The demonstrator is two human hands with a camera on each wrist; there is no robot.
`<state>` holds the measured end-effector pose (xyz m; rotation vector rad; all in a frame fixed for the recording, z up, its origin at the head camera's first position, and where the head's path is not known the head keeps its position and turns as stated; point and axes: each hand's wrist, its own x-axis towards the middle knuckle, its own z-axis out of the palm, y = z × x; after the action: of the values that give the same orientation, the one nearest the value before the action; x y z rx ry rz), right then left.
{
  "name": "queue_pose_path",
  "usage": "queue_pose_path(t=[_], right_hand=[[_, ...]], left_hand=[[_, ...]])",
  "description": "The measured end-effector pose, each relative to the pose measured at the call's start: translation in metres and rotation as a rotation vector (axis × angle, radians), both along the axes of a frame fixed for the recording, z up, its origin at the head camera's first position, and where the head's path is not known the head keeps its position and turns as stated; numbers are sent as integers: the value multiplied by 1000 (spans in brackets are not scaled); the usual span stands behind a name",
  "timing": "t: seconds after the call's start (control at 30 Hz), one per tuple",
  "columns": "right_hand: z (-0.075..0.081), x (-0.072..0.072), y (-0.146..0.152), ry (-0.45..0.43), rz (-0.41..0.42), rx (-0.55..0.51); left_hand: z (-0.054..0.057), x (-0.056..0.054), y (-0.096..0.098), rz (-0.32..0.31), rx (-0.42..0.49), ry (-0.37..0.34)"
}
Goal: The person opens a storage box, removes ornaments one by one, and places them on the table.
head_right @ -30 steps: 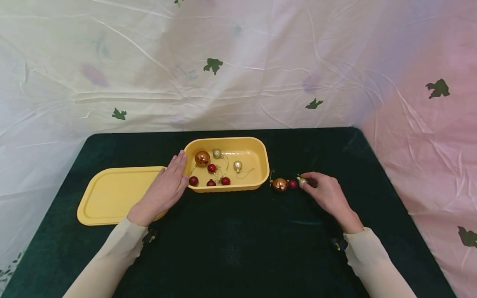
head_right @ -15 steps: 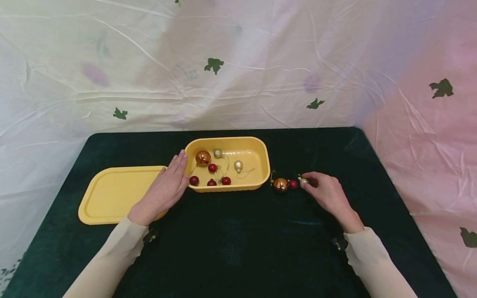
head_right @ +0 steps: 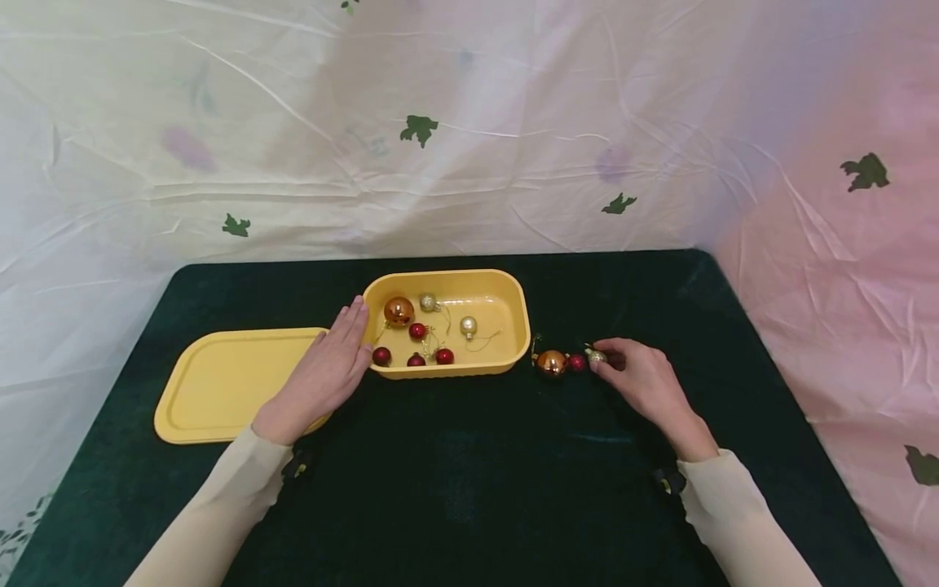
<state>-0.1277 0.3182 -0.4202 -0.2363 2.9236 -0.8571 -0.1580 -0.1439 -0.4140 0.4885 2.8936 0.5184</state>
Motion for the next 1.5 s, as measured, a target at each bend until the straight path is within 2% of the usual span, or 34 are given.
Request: queue_pose_path(t=[0.13, 0.3, 0.53, 0.7, 0.93, 1.2, 1.5], right_hand=[[9, 6, -2, 11, -26, 6], [22, 15, -7, 75, -50, 8], [40, 22, -29, 175, -38, -87], [47, 24, -52, 252, -1, -173], [51, 15, -85, 341, 125, -263], [53, -2, -117, 301, 207, -297], [45, -30, -134, 173, 246, -264]], left_hand=[[0, 1, -1, 2, -2, 12], [0, 1, -2, -3, -6, 14], [1, 0, -4, -18, -17, 14], [2, 1, -4, -17, -14, 9], [2, 0, -4, -12, -17, 8], [2, -2, -5, -9, -30, 24], [2, -2, -6, -6, -26, 23]])
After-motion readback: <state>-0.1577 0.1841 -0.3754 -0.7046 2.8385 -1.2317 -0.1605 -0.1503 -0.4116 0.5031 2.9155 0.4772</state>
